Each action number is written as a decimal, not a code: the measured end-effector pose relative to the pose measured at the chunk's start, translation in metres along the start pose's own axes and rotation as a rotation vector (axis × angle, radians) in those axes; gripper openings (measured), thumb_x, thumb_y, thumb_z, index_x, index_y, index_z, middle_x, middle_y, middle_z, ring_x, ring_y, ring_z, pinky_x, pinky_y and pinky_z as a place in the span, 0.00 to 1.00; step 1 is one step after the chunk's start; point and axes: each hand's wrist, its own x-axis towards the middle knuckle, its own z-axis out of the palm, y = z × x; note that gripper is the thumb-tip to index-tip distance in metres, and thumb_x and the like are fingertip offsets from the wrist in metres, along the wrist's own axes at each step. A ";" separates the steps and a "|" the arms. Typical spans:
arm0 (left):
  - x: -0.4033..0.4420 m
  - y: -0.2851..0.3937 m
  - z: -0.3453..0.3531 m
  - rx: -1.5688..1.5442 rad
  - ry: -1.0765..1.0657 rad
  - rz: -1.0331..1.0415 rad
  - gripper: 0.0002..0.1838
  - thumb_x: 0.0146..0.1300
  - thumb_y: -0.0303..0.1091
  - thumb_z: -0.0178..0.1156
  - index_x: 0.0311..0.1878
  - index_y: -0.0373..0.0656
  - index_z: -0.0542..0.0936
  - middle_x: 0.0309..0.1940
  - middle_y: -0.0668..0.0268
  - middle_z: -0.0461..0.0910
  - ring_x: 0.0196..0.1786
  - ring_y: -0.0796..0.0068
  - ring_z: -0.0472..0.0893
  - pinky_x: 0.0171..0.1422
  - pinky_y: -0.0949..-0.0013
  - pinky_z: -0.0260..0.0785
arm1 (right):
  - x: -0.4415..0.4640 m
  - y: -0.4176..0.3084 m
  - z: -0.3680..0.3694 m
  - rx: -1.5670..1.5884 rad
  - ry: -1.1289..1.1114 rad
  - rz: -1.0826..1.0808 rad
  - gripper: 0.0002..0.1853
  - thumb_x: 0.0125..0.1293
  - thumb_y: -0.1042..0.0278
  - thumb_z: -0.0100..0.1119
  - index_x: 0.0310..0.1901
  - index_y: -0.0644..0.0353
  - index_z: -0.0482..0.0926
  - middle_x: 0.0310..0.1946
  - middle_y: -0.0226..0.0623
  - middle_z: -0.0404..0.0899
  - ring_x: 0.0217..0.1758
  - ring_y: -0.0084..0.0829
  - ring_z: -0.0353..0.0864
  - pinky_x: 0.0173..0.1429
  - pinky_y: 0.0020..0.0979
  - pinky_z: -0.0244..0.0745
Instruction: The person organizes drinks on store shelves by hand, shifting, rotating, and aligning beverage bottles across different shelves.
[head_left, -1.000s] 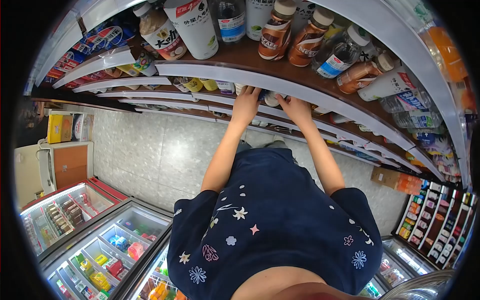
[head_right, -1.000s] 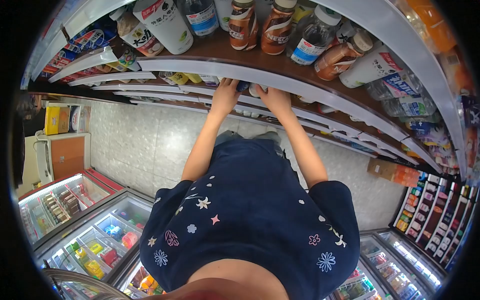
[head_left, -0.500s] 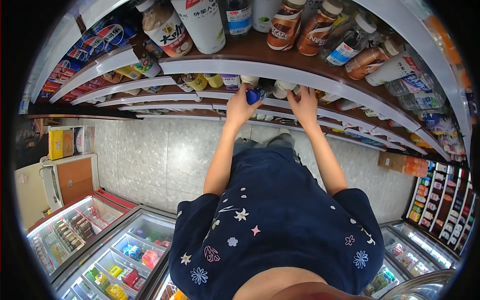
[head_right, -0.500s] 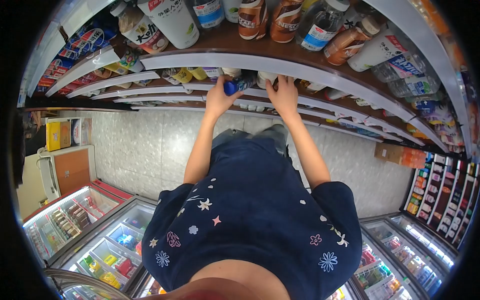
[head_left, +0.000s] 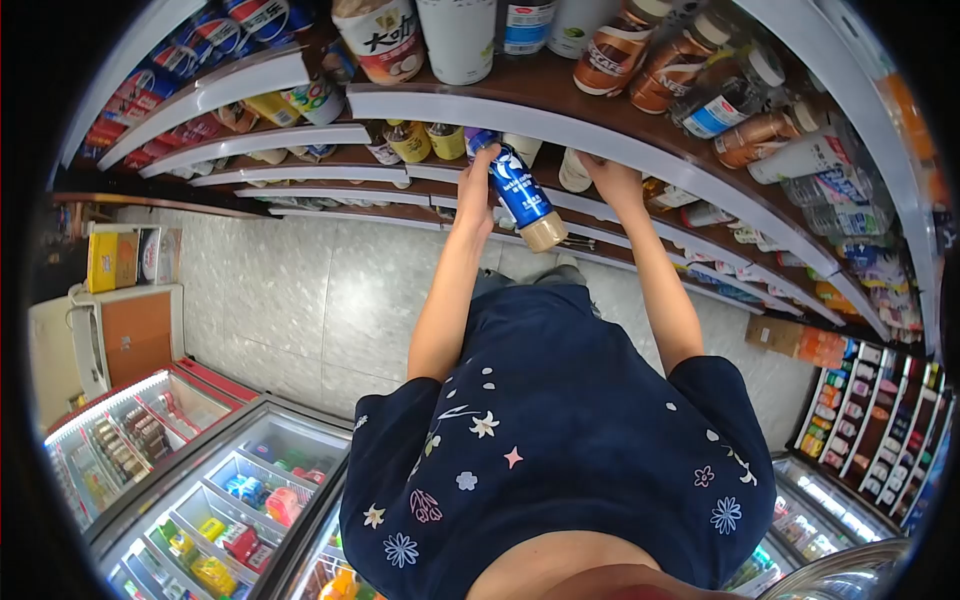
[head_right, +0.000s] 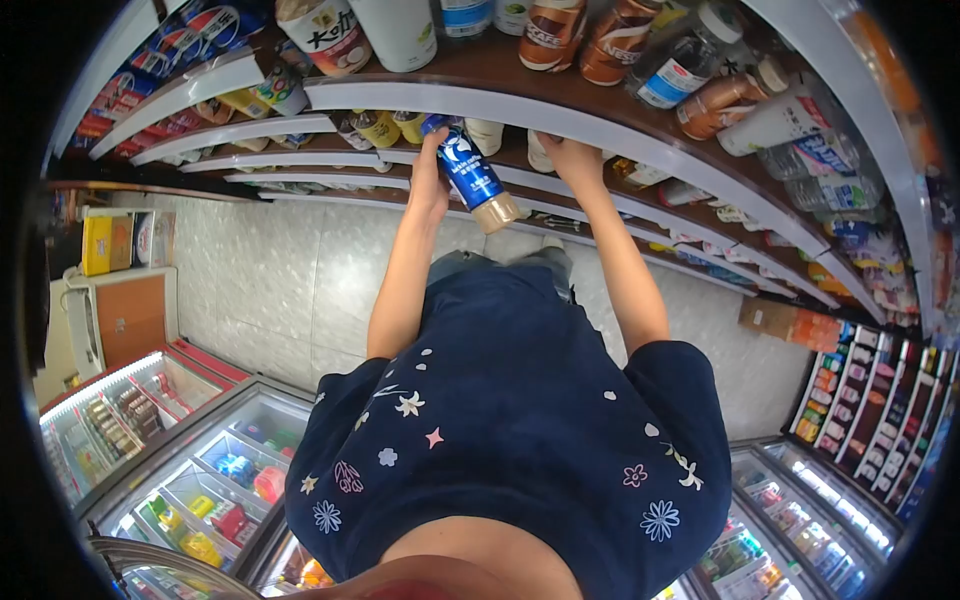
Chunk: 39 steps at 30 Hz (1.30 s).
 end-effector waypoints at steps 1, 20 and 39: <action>-0.002 0.004 0.004 -0.109 -0.014 -0.056 0.20 0.61 0.51 0.60 0.40 0.41 0.77 0.31 0.66 0.78 0.33 0.75 0.79 0.40 0.68 0.74 | 0.001 -0.005 0.002 -0.002 -0.005 -0.030 0.21 0.60 0.52 0.65 0.46 0.63 0.81 0.37 0.47 0.83 0.36 0.42 0.83 0.43 0.38 0.76; 0.019 -0.018 0.016 -0.431 -0.178 -0.197 0.19 0.60 0.45 0.65 0.40 0.37 0.77 0.30 0.59 0.81 0.30 0.67 0.83 0.34 0.63 0.81 | 0.009 -0.014 -0.024 0.138 -0.023 -0.137 0.13 0.63 0.63 0.62 0.42 0.64 0.82 0.36 0.46 0.84 0.42 0.47 0.82 0.46 0.42 0.75; 0.008 -0.060 0.082 -0.918 -0.160 -0.548 0.17 0.59 0.43 0.57 0.38 0.37 0.77 0.29 0.59 0.79 0.32 0.64 0.81 0.43 0.60 0.79 | -0.015 0.017 -0.061 0.686 -0.492 0.338 0.14 0.68 0.65 0.59 0.50 0.65 0.78 0.38 0.34 0.82 0.36 0.23 0.79 0.39 0.27 0.75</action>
